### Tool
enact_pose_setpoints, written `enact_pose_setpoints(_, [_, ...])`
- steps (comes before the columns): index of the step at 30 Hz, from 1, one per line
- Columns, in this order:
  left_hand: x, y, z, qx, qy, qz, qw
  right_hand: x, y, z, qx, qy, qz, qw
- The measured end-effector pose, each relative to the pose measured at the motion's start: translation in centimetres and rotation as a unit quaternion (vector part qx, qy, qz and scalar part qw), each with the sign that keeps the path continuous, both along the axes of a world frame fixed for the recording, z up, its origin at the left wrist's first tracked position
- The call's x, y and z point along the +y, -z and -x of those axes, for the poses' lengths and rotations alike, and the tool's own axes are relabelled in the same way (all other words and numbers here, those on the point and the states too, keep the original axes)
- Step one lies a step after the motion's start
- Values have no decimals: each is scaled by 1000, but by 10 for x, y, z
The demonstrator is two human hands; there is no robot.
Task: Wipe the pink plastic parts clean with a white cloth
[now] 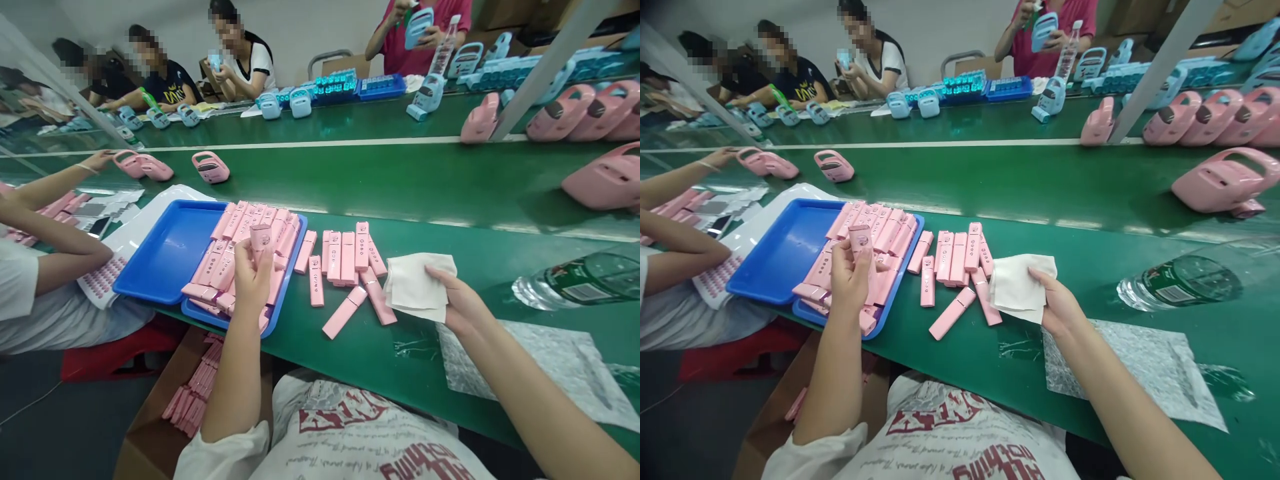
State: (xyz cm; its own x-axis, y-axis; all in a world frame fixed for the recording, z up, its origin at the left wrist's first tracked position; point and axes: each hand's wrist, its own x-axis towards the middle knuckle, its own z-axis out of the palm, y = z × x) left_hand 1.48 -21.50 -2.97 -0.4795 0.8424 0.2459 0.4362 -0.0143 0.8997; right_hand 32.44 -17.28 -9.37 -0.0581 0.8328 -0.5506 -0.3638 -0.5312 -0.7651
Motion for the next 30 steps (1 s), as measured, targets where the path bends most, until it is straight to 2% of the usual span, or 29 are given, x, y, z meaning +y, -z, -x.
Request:
enact_pose_setpoints(1, [3,-1,-15,-90,59,-8,994,-1,-2,2,7,33,-7,999])
enact_pose_setpoints(3, [9,1,-48,-234,175,32,956,0,-5,8,12,99,-57,993])
enact_pose_setpoints(6, [15,9,-98,-374,318,130,862,4,-7,17,-46,159,-203,965])
enact_pose_setpoints(7, [16,13,-112,-404,345,150,834,5,-7,20,-87,159,-249,951])
enact_pose_setpoints(9, [17,22,-133,-441,373,175,798,2,-6,25,-181,107,-346,914])
enact_pose_setpoints(11, [16,30,-141,-453,384,192,782,-6,-2,32,-271,17,-452,849])
enact_pose_setpoints(13, [16,37,-140,-453,372,198,786,-17,3,39,-341,-68,-562,751])
enact_pose_setpoints(16, [16,44,-129,-458,303,199,812,-33,8,44,-373,-181,-683,601])
enact_pose_setpoints(17, [16,45,-125,-460,282,201,818,-35,9,43,-365,-213,-709,565])
enact_pose_setpoints(18, [15,46,-123,-460,271,202,821,-35,8,42,-357,-233,-722,545])
enact_pose_setpoints(19, [14,47,-121,-457,275,202,822,-33,7,40,-354,-236,-725,542])
enact_pose_setpoints(20, [13,47,-121,-450,291,202,820,-31,6,38,-362,-222,-718,552])
enact_pose_setpoints(22, [10,47,-125,-435,342,207,807,-26,4,35,-400,-163,-680,592])
enact_pose_setpoints(24, [8,47,-129,-433,376,213,791,-25,4,34,-428,-126,-656,609])
enact_pose_setpoints(28, [10,44,-130,-478,342,197,785,-34,10,37,-343,-203,-719,569])
enact_pose_setpoints(29, [11,44,-128,-488,330,190,785,-35,11,36,-318,-212,-713,588])
enact_pose_setpoints(30, [12,43,-127,-497,326,183,783,-35,12,35,-301,-197,-683,635])
